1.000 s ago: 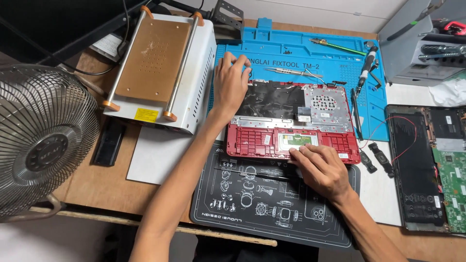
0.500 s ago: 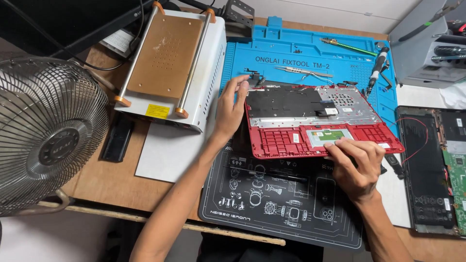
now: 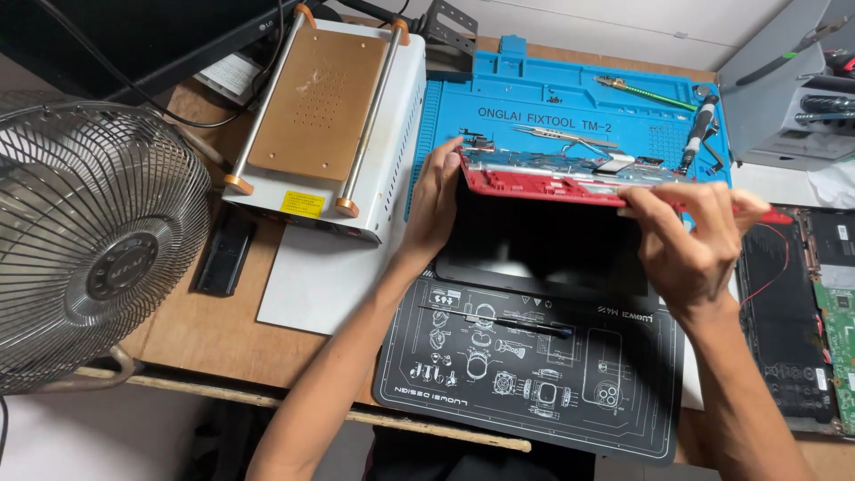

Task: Disassembling and inspecting the internal components of a laptop using a screwdriver and tweezers on a repair mat.

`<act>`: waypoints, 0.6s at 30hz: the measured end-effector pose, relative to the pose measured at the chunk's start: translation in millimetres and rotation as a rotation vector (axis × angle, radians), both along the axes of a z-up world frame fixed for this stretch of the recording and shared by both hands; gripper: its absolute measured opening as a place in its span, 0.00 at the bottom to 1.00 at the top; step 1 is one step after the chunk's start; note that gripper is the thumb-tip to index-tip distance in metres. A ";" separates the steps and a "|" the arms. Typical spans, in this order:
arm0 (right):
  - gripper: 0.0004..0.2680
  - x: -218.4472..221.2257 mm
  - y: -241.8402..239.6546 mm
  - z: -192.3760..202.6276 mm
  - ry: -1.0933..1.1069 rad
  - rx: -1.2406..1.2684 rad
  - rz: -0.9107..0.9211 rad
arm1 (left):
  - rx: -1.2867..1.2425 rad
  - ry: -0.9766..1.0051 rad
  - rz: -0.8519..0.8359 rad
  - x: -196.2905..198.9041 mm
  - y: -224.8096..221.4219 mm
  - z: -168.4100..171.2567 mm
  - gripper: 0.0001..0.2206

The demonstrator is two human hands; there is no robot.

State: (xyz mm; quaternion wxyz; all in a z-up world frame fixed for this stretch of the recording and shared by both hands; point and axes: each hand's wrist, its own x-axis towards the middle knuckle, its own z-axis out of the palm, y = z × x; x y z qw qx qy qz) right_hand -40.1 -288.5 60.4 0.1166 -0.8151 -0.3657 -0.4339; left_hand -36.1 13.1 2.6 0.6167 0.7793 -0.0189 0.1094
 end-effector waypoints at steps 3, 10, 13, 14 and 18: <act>0.04 23.8 3.3 9.4 -0.044 -0.004 -0.023 | 0.007 0.003 -0.020 -1.0 0.2 3.3 0.39; 0.10 79.4 -0.2 31.8 0.015 -0.051 -0.051 | -0.096 -0.123 -0.017 6.0 -1.4 -18.0 0.26; 0.06 96.5 3.9 42.4 0.077 -0.063 -0.028 | -0.010 -0.116 -0.017 5.7 -1.3 -16.5 0.27; 0.07 103.4 5.0 44.9 0.073 -0.070 -0.013 | 0.017 -0.080 -0.017 5.7 -1.4 -16.1 0.28; 0.07 120.4 12.9 56.1 0.140 -0.066 -0.003 | 0.043 -0.008 -0.025 4.7 -1.9 -14.4 0.31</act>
